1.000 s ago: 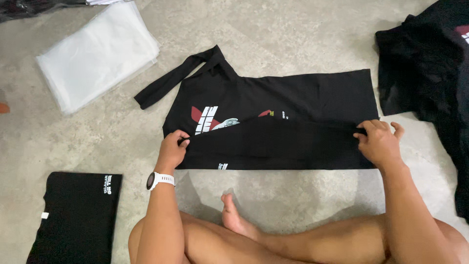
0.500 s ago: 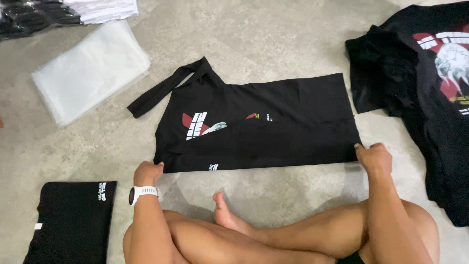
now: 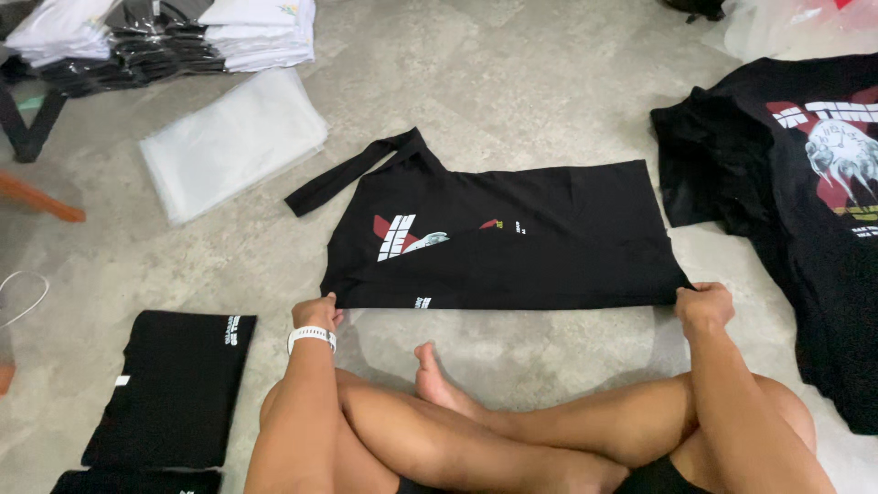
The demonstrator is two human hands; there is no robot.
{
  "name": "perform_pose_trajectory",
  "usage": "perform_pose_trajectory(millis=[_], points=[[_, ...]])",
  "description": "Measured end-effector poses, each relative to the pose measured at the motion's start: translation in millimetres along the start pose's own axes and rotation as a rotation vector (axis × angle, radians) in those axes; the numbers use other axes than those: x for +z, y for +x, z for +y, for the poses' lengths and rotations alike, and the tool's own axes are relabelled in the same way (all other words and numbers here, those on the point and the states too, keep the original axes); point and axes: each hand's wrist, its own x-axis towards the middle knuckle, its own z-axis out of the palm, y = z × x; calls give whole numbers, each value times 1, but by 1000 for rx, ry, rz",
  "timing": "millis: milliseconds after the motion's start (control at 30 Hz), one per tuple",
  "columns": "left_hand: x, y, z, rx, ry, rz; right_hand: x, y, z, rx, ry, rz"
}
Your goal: The person folds black t-shirts one by one while sitting on the floor, smoothing each one out and placing them in a stack.
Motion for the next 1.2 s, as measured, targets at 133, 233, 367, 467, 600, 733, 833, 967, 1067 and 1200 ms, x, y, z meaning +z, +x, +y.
perform_pose_trajectory(millis=[133, 233, 367, 467, 600, 733, 833, 967, 1067, 1200], points=[[0, -20, 4, -34, -34, -95, -51, -42, -41, 50, 112, -204], [2, -17, 8, -45, -54, -111, -59, -48, -44, 105, 136, -323], [-13, -24, 12, 17, 307, -63, -49, -32, -30, 79, -50, -321], [-4, 7, -7, 103, 502, -4, -52, -35, -30, 66, -144, -310], [6, 15, -9, 136, 459, 67, -56, -42, -40, 145, 226, -284], [1, 1, -4, 106, 264, 92, -39, -35, -20, 193, 282, -158], [-8, -11, -3, 137, 182, 32, -50, -40, -23, 217, 329, -158], [-4, -18, 0, 74, 276, -10, -46, -37, -23, 138, -252, -331], [-7, 12, 1, 120, 446, -78, -54, -40, -21, 161, -85, -353], [-35, 40, 24, 477, 940, 21, -57, -35, -41, 501, 62, -310]])
